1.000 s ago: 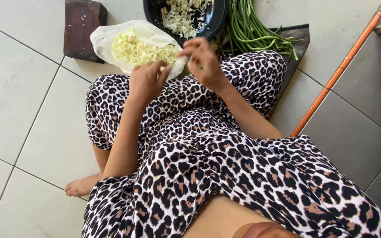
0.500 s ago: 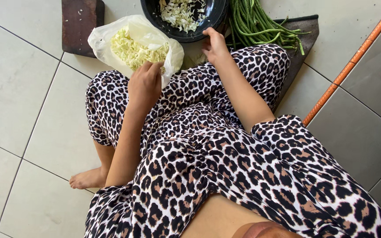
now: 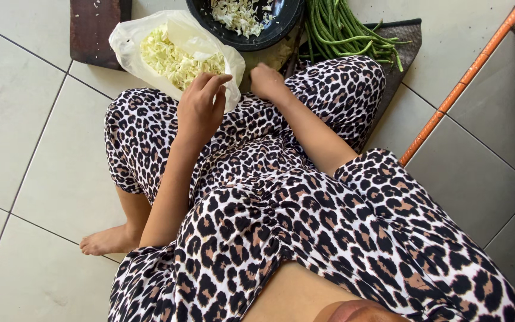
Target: The person shreds cabbage using a knife and then transfers the shredded cabbage into a plastic bag before placing long beans into a bowl.
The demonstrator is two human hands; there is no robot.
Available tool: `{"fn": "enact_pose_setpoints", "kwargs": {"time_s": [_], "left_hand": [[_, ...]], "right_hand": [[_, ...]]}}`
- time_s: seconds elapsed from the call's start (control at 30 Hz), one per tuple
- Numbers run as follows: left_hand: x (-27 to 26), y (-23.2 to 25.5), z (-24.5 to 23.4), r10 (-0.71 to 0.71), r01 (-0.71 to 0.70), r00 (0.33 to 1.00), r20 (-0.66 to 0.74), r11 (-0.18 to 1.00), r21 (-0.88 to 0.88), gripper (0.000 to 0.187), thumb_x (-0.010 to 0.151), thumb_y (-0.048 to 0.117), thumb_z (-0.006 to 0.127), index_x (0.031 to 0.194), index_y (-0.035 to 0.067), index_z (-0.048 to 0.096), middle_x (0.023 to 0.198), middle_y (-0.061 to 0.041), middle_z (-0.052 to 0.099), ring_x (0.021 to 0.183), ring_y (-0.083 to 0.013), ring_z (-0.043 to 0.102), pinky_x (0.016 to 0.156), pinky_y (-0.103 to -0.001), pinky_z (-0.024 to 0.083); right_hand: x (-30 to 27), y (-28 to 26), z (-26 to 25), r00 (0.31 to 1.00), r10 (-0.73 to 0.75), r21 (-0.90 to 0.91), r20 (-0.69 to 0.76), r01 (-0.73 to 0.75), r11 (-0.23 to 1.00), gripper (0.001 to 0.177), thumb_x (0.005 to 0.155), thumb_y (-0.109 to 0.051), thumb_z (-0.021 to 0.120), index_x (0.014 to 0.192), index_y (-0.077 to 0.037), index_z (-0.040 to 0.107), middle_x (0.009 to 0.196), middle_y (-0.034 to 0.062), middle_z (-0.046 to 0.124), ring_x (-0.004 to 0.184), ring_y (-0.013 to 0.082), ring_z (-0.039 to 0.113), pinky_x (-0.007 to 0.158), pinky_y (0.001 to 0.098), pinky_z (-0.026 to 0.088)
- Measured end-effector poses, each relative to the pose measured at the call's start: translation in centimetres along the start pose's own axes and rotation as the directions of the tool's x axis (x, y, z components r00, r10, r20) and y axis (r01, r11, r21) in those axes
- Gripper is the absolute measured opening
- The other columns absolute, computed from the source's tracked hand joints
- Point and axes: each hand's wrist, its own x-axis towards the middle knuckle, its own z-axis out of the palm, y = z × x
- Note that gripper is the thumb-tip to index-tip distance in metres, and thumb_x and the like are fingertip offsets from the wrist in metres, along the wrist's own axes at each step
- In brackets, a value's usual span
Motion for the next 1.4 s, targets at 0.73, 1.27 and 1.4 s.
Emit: {"fn": "enact_pose_setpoints", "kwargs": {"time_s": [0.73, 1.27, 1.4], "left_hand": [[-0.4, -0.8, -0.5, -0.073, 0.073, 0.997, 0.009, 0.994, -0.079, 0.020, 0.101, 0.007, 0.063, 0.119, 0.007, 0.071, 0.110, -0.014, 0.069, 0.094, -0.0301, 0.070, 0.079, -0.040, 0.057], [2.8, 4.6, 1.1, 0.001, -0.072, 0.976, -0.216, 0.944, -0.322, 0.054, 0.098, -0.002, 0.062, 0.150, 0.008, 0.051, 0.135, -0.014, 0.056, 0.120, -0.0277, 0.064, 0.100, -0.037, 0.057], [4.2, 5.9, 4.9, -0.119, 0.042, 0.991, -0.068, 0.735, -0.677, 0.075, 0.090, 0.007, 0.072, 0.152, 0.006, 0.030, 0.139, -0.015, 0.049, 0.116, -0.0230, 0.059, 0.093, -0.035, 0.056]], "right_hand": [[5.0, 6.4, -2.1, 0.967, 0.249, 0.941, 0.047, 0.041, -0.336, 0.034, 0.086, -0.024, 0.074, 0.112, -0.002, 0.067, 0.111, 0.0141, 0.069, 0.105, 0.0319, 0.068, 0.094, 0.0474, 0.058], [-16.2, 8.4, -10.5, 0.641, 0.547, 0.785, -0.538, 0.617, 0.049, 0.005, 0.087, -0.005, 0.070, 0.085, -0.005, 0.065, 0.074, 0.0001, 0.060, 0.047, 0.0069, 0.043, 0.039, 0.0240, 0.029], [-23.8, 11.3, -9.5, 0.606, 0.524, 0.766, -0.599, 0.625, 0.152, 0.011, 0.093, -0.006, 0.064, 0.082, -0.005, 0.066, 0.075, 0.0005, 0.064, 0.052, 0.0074, 0.054, 0.044, 0.0266, 0.035]]}}
